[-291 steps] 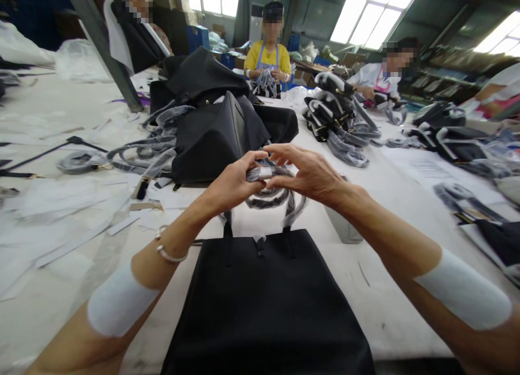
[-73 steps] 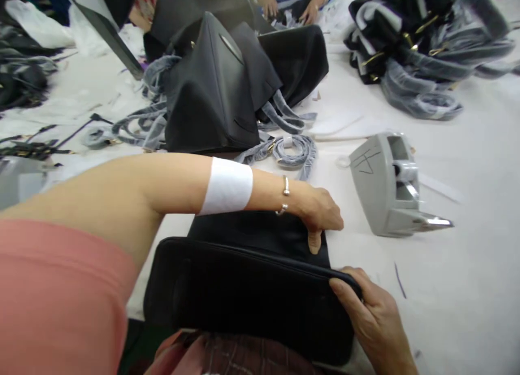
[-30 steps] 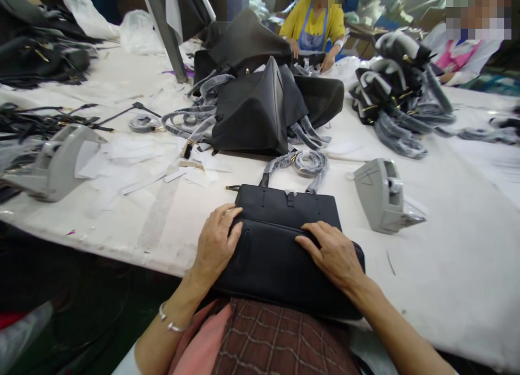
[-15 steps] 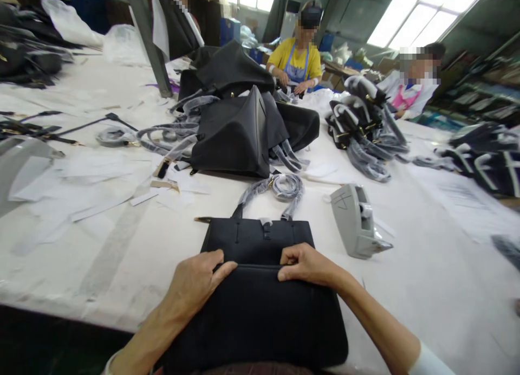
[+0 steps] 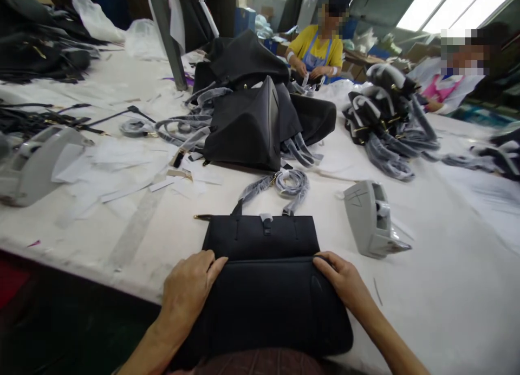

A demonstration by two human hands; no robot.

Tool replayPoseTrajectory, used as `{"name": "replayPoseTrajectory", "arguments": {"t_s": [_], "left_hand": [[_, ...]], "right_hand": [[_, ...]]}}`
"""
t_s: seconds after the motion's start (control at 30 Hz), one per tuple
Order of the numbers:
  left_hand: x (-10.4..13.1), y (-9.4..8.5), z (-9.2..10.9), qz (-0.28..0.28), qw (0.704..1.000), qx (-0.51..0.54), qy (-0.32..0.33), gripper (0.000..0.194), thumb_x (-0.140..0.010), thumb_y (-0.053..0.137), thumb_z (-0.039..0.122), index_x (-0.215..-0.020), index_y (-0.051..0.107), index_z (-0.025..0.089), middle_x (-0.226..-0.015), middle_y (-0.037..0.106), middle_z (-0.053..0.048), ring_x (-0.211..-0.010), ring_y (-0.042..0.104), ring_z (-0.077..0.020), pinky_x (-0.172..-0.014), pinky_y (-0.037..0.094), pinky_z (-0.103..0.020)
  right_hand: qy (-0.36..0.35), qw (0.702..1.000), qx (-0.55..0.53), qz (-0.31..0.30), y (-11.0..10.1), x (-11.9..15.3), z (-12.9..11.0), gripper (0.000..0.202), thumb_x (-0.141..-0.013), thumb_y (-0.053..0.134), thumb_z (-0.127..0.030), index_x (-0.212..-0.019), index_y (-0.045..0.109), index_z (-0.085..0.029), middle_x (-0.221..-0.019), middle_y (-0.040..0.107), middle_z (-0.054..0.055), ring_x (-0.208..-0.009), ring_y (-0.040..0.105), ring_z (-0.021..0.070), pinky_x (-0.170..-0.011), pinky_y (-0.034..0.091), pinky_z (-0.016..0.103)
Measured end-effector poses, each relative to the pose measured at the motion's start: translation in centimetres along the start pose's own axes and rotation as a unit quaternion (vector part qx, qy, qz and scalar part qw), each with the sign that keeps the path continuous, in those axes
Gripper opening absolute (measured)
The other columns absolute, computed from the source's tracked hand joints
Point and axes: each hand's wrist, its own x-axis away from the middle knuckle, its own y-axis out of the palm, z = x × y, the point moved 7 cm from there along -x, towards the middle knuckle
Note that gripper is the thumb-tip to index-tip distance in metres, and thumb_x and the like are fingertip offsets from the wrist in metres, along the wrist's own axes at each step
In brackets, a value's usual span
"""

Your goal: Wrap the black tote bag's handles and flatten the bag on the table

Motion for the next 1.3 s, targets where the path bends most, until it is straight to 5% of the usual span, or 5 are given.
{"name": "replayPoseTrajectory", "arguments": {"t_s": [0.23, 0.57, 0.7, 0.9, 1.3], "left_hand": [[-3.7, -1.1, 1.7, 0.029, 0.997, 0.053, 0.044, 0.037, -0.100, 0.039, 0.045, -0.078, 0.057, 0.020, -0.081, 0.067, -0.005, -0.081, 0.063, -0.0211, -0.070, 0.040, -0.029], [-6.4, -3.1, 5.7, 0.186, 0.964, 0.013, 0.190, 0.021, -0.090, 0.060, 0.025, -0.110, 0.059, 0.018, -0.112, 0.062, -0.012, -0.105, 0.056, -0.0302, -0.088, 0.043, -0.043], [-6.2, -2.6, 5.9, 0.203, 0.956, 0.038, 0.209, 0.035, -0.088, 0.061, 0.019, -0.122, 0.054, 0.020, -0.127, 0.058, -0.012, -0.119, 0.052, -0.0296, -0.099, 0.041, -0.046], [-6.5, -1.7, 5.4, 0.199, 0.958, 0.077, 0.192, 0.037, -0.088, 0.064, 0.023, -0.123, 0.051, 0.022, -0.127, 0.057, -0.008, -0.122, 0.051, -0.0266, -0.106, 0.040, -0.047], [-6.0, -4.4, 6.1, 0.190, 0.948, 0.127, 0.220, 0.052, -0.097, 0.047, 0.042, -0.144, 0.040, 0.022, -0.153, 0.040, -0.008, -0.146, 0.025, -0.0250, -0.122, 0.021, -0.048]], "right_hand": [[0.043, 0.991, 0.003, 0.130, -1.8, -0.4, 0.3, 0.055, -0.073, 0.064, -0.065, -0.102, 0.066, -0.018, -0.046, 0.051, -0.006, -0.043, 0.048, 0.0162, -0.044, 0.036, 0.026], [0.029, 0.956, 0.187, 0.226, -2.9, 1.8, 2.5, 0.073, -0.082, 0.041, -0.078, -0.121, 0.058, -0.019, -0.078, 0.070, 0.008, -0.071, 0.067, 0.0295, -0.065, 0.047, 0.038], [-0.159, 0.888, 0.305, 0.305, -3.3, 2.5, -3.3, 0.082, -0.087, 0.035, -0.076, -0.136, 0.048, -0.011, -0.114, 0.065, 0.020, -0.101, 0.063, 0.0365, -0.088, 0.047, 0.051], [-0.457, 0.813, 0.308, 0.186, 5.2, 1.4, -13.4, 0.069, -0.094, 0.042, -0.058, -0.153, 0.027, -0.025, -0.153, 0.038, 0.010, -0.141, 0.033, 0.0356, -0.116, 0.021, 0.057], [-0.544, 0.736, 0.356, 0.187, 12.5, -4.2, -8.6, 0.078, -0.090, 0.047, -0.063, -0.154, 0.028, -0.022, -0.149, 0.044, 0.011, -0.133, 0.045, 0.0361, -0.111, 0.024, 0.056]]}}
